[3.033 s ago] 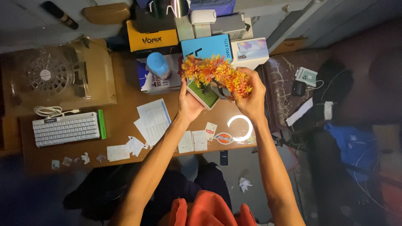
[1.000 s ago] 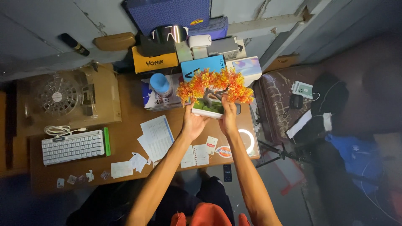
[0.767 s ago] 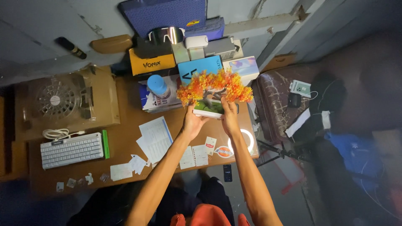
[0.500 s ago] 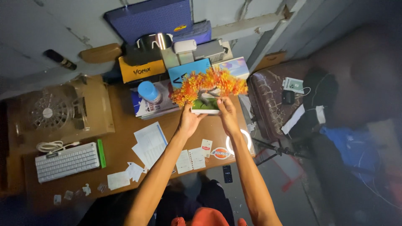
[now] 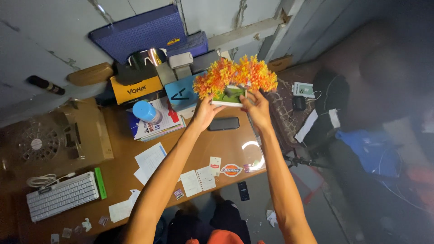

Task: Organizing various small items and electronics boxes on a desk and storage unit.

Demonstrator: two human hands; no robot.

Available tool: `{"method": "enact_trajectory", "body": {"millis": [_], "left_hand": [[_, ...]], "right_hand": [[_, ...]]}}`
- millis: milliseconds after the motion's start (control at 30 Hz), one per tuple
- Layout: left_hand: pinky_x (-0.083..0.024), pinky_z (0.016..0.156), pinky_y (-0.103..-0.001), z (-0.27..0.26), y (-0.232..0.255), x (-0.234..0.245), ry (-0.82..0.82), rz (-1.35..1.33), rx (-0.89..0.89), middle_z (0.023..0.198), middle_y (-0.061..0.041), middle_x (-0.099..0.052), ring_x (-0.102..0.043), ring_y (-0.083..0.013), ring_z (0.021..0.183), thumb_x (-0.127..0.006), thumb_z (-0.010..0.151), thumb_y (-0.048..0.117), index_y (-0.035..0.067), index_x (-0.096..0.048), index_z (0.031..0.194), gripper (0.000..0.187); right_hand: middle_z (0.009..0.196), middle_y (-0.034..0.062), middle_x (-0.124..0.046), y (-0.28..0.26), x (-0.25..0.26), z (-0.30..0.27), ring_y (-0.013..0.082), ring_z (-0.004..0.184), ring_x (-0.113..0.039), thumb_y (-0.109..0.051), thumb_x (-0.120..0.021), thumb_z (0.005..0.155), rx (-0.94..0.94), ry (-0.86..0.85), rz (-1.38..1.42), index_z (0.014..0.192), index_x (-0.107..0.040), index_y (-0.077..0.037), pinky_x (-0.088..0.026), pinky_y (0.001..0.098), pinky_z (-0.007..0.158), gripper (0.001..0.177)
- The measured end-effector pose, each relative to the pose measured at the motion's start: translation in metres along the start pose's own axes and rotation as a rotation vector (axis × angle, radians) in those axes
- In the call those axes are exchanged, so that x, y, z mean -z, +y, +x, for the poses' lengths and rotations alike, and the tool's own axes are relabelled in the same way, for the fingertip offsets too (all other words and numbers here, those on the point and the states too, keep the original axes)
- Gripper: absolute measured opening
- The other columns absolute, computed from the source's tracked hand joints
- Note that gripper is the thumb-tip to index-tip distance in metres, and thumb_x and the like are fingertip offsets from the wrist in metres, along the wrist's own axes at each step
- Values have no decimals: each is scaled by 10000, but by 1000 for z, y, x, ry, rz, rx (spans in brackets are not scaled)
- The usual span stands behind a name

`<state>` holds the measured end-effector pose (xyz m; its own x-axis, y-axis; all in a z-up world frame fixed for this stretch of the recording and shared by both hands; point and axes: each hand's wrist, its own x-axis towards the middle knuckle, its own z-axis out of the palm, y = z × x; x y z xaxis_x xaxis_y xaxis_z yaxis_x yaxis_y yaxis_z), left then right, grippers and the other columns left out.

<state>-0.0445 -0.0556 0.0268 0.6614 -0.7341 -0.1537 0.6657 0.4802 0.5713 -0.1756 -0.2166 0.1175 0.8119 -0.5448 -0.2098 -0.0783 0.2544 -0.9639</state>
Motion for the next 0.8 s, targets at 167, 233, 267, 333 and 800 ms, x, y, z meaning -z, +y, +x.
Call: {"method": "enact_trajectory", "body": {"millis": [167,233,267,333,800], "left_hand": [[-556,916,-484,4,22,-48,293,376,33,1450,-73,-460,-619,-365,1190,-582,975,350,165,-336,1487,598],[-561,905,-471,19,9,-21,275,371,3,1401,-124,-500,-625,-359,1181,-611,1001,333,103,-387,1462,562],[-565,893,-459,27,3,-9,254,365,-29,1352,-173,-541,-631,-353,1171,-641,1027,316,42,-440,1437,533],[-576,902,-450,29,-1,-1,234,420,-33,1351,-163,-563,-639,-331,1173,-651,1018,285,37,-478,1420,504],[-601,873,-430,29,19,36,287,573,-15,1337,-155,-568,-668,-286,1148,-602,985,151,82,-506,1417,448]], "right_hand": [[1094,91,-746,17,17,42,114,873,-716,-48,-669,967,88,48,52,1209,-661,-14,-615,295,737,245],[1072,81,-748,24,19,58,118,867,-721,-46,-664,964,111,60,56,1202,-664,-10,-630,293,728,241],[1050,70,-749,28,21,67,122,861,-726,-44,-659,962,136,73,60,1196,-667,-6,-645,292,720,237],[986,63,-691,40,27,82,135,841,-696,-33,-683,979,202,81,23,1175,-675,24,-644,308,709,204],[917,91,-721,90,19,121,152,745,-737,-61,-692,933,172,221,-188,1265,-636,39,-651,312,665,351]]}}
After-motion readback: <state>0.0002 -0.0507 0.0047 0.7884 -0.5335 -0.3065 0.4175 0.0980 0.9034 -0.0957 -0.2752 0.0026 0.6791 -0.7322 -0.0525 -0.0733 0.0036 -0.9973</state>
